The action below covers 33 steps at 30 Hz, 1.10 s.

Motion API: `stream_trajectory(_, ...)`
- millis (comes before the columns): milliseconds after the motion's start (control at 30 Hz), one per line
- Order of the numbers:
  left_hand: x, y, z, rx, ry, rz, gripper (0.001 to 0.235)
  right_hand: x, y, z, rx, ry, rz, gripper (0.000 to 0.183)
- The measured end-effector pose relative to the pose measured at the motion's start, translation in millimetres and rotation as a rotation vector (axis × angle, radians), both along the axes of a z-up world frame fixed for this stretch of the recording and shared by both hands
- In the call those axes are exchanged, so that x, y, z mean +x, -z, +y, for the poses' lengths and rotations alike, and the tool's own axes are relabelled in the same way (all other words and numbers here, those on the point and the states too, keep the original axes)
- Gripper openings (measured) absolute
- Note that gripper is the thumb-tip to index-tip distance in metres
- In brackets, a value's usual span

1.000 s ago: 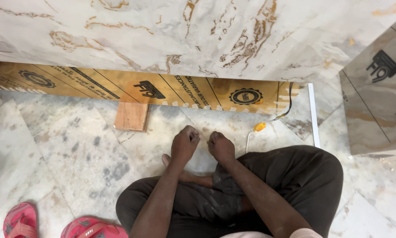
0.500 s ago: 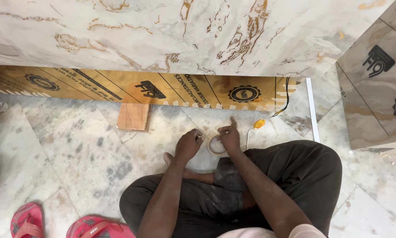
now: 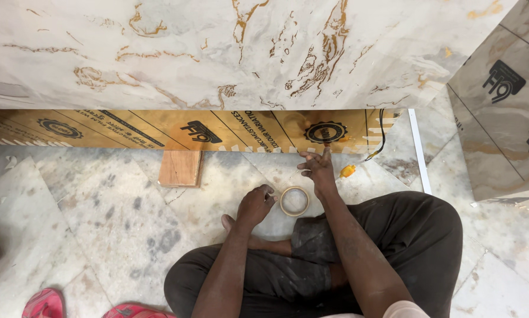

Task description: The person sits on the floor and applies small pieces of masking tape to the bottom edge of a large marble-patterned slab. They tear pieces from a roll and press them onto the surface, working along the length of the slab.

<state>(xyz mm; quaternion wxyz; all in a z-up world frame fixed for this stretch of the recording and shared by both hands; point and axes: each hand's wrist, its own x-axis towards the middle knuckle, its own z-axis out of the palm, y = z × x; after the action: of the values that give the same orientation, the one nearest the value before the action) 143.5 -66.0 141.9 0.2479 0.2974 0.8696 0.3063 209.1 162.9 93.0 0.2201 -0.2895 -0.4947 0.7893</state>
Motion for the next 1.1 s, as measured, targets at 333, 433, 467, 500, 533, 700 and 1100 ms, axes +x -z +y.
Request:
stream_trajectory(333,3.6,26.3,4.0,0.002,0.096,0.065,0.037,7.7,11.4,-3.8,-0.014,0.032,-0.109,0.089)
stream_trajectory(433,7.6,33.0,4.1,-0.045,0.138,0.064,0.037,6.1,-11.9,-10.6,-0.011,-0.031,-0.043,0.093)
stream_trajectory(467,8.9,34.9,3.9,-0.072,0.138,0.055,0.038,6.9,-16.4,-12.6,0.011,-0.055,-0.014,0.094)
stream_trajectory(500,10.1,37.4,3.9,-0.100,0.138,0.045,0.038,6.5,-18.5,-15.2,0.081,-0.100,-0.002,0.090)
stream_trajectory(533,12.1,41.1,4.4,-0.039,0.173,0.130,0.041,7.9,-18.5,-17.5,0.152,-0.145,0.009,0.086)
stream_trajectory(700,33.7,66.7,16.1,-0.103,0.517,0.545,0.044,14.4,-2.2,-26.6,0.469,-0.166,-0.162,0.027)
stream_trajectory(1100,-0.4,-2.6,17.0,0.268,0.169,-0.171,0.025,24.9,-59.0,-35.6,0.714,-0.199,-0.205,0.030)
